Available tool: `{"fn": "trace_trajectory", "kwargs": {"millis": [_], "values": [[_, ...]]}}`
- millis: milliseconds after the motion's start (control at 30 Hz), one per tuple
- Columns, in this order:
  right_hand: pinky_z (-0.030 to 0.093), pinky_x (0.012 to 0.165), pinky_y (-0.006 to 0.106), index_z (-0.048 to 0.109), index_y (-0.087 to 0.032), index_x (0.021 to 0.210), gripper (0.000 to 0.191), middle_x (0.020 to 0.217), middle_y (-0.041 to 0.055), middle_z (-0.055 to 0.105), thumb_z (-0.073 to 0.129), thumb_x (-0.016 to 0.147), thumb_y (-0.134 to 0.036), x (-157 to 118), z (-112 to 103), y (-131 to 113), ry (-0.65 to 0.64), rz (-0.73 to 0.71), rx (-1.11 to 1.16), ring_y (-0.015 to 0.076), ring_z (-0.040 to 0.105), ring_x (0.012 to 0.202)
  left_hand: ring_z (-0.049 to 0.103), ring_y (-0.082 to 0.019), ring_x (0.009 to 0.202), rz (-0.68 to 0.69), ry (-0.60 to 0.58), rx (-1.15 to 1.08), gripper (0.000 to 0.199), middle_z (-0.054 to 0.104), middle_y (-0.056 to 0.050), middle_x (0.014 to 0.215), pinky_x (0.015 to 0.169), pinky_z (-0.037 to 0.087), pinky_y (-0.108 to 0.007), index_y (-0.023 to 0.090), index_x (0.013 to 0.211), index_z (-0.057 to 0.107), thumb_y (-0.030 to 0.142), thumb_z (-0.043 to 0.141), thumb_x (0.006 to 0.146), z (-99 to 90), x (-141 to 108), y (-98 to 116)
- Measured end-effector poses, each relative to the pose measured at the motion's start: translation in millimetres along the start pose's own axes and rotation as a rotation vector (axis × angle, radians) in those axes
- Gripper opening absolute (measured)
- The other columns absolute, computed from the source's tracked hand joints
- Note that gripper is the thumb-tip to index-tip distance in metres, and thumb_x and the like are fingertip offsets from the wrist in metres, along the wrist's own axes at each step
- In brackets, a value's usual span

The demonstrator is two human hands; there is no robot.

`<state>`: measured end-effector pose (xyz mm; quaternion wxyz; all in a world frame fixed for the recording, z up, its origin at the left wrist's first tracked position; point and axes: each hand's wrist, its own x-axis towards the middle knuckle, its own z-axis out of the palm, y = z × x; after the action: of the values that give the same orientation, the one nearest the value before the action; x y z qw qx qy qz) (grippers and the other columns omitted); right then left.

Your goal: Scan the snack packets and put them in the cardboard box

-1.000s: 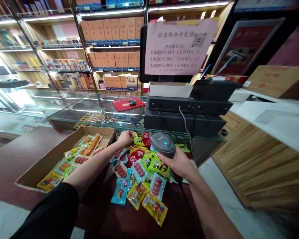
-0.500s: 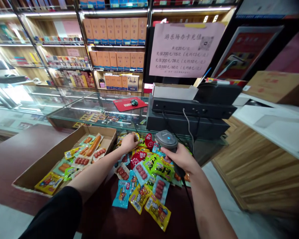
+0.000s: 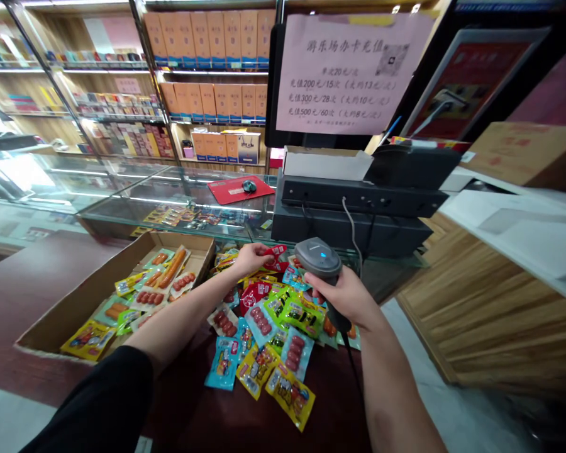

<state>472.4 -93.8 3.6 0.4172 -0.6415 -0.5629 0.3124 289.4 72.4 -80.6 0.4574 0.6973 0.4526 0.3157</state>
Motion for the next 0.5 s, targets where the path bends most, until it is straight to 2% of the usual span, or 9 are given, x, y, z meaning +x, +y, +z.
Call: {"fn": "trace_trajectory", "kwargs": {"millis": [167, 333, 400, 500], "values": [[0.045, 0.048, 0.028, 0.06, -0.019, 0.08, 0.028, 0.054, -0.0001, 0.059, 0.068, 0.074, -0.045, -1, 13, -4, -0.029, 0.004, 0.05, 0.016, 0.056, 0.048, 0.066, -0.015, 0.066, -0.138, -0.001, -0.418, 0.037, 0.069, 0.0, 0.074, 0.065, 0.054, -0.029, 0.017, 0.09, 0.054, 0.024, 0.081, 0.065, -46.5, -16, 24], [0.046, 0.047, 0.027, 0.064, -0.018, 0.089, 0.028, 0.062, 0.0021, 0.065, 0.066, 0.076, -0.043, -10, 42, -17, -0.143, -0.047, 0.059, 0.0159, 0.057, 0.05, 0.069, -0.017, 0.069, -0.171, 0.036, -0.609, 0.041, 0.068, 0.0, 0.076, 0.065, 0.058, -0.034, 0.018, 0.087, 0.049, 0.015, 0.081, 0.062, -88.3, -48, 27], [0.051, 0.055, 0.029, 0.066, -0.018, 0.093, 0.029, 0.074, 0.005, 0.07, 0.067, 0.076, -0.041, -15, 55, -20, -0.184, -0.071, 0.058, 0.0183, 0.063, 0.06, 0.07, -0.018, 0.072, -0.167, 0.036, -0.66, 0.041, 0.068, 0.0, 0.077, 0.067, 0.059, -0.036, 0.017, 0.084, 0.047, 0.012, 0.081, 0.062, -98.4, -57, 23], [0.055, 0.077, 0.036, 0.066, -0.019, 0.101, 0.032, 0.096, 0.0071, 0.073, 0.07, 0.074, -0.036, -21, 71, -17, -0.163, -0.145, 0.028, 0.0237, 0.068, 0.086, 0.07, -0.02, 0.075, -0.188, 0.056, -0.705, 0.042, 0.069, -0.002, 0.081, 0.069, 0.06, -0.038, 0.017, 0.086, 0.048, 0.009, 0.081, 0.061, -104.3, -60, 15]]}}
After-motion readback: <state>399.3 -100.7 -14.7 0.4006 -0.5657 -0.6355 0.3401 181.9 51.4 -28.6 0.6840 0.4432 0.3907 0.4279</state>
